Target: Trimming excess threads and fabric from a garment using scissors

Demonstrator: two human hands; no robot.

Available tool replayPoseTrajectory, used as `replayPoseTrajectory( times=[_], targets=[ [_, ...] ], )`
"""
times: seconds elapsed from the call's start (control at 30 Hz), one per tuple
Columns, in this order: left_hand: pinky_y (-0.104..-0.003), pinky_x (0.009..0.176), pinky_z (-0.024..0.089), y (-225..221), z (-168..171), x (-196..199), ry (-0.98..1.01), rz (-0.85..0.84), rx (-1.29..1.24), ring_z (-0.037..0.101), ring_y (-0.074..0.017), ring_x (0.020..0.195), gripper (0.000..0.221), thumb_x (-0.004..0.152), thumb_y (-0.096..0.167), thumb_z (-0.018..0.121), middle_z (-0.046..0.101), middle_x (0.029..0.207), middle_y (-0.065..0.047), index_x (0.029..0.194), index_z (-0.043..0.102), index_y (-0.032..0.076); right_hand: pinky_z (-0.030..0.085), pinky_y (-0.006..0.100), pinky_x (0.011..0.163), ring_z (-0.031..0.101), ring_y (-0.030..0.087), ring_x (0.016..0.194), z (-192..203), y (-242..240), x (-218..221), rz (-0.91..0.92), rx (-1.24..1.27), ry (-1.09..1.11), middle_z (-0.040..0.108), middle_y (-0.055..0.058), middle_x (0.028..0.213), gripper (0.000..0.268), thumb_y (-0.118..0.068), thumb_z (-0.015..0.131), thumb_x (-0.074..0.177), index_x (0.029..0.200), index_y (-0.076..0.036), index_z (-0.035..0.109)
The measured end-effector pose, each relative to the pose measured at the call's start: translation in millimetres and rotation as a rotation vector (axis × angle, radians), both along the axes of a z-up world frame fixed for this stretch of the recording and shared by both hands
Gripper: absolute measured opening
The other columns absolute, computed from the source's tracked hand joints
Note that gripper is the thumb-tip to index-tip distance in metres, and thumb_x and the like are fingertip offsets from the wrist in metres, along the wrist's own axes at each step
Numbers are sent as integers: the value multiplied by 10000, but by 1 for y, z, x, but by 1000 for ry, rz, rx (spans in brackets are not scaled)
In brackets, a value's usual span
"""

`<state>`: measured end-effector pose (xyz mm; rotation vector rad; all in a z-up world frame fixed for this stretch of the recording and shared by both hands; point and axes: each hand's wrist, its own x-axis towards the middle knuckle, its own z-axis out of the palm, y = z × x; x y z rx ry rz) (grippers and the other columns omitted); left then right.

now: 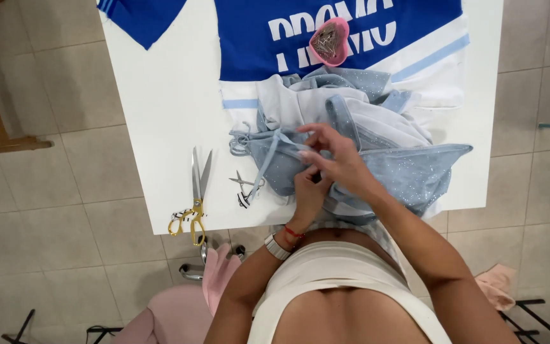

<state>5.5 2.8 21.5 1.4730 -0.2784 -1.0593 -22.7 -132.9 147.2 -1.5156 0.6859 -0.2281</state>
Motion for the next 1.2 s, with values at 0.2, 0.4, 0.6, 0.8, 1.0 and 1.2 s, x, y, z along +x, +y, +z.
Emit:
replayPoseTrajectory(
  times=[0.2,0.4,0.6,0.8,1.0,1.2],
  targets=[
    [-216,793,544,-5,31,8,-71,-3,-22,675,-35,906,155,993,209,808,829,975,17,1036,855,67,641,451,1064,739,245,1037,13,-11,-99,-640,121,-470,736,67,1105,564,76,672,1066,1558,-105,466],
    [-218,822,565,-2,28,5,-54,29,-14,690,-42,917,160,978,194,822,835,988,-7,1048,854,55,602,360,1157,740,234,1069,-12,-5,-175,-1103,153,-412,702,53,1043,919,-35,809,1020,1756,-103,263],
    [-210,712,496,-2,31,7,-33,12,12,588,-18,805,174,985,211,820,813,943,27,1057,856,57,672,281,1129,703,146,1260,-36,-14,-220,-1117,-25,-93,669,53,1344,643,121,697,1060,1611,-86,439],
    [-214,616,387,-1,29,8,-47,-2,32,451,-9,685,187,989,241,820,730,825,88,1048,860,68,450,398,867,522,281,994,6,-74,-188,-929,-941,69,567,198,1165,185,143,704,1172,1226,37,562],
    [-196,594,375,-4,26,8,-19,-8,25,460,16,683,210,985,266,832,759,850,85,1058,863,72,375,495,1033,604,318,1080,-32,-135,-2,-148,-1017,170,699,95,1107,138,-5,884,1032,1081,-62,768],
    [-206,615,382,-3,24,10,-18,-20,0,446,7,681,165,995,245,823,734,832,98,1042,861,92,508,397,786,582,295,979,-140,-181,65,17,-1523,462,679,87,1264,479,-137,991,811,1234,-146,767]
  ],
)
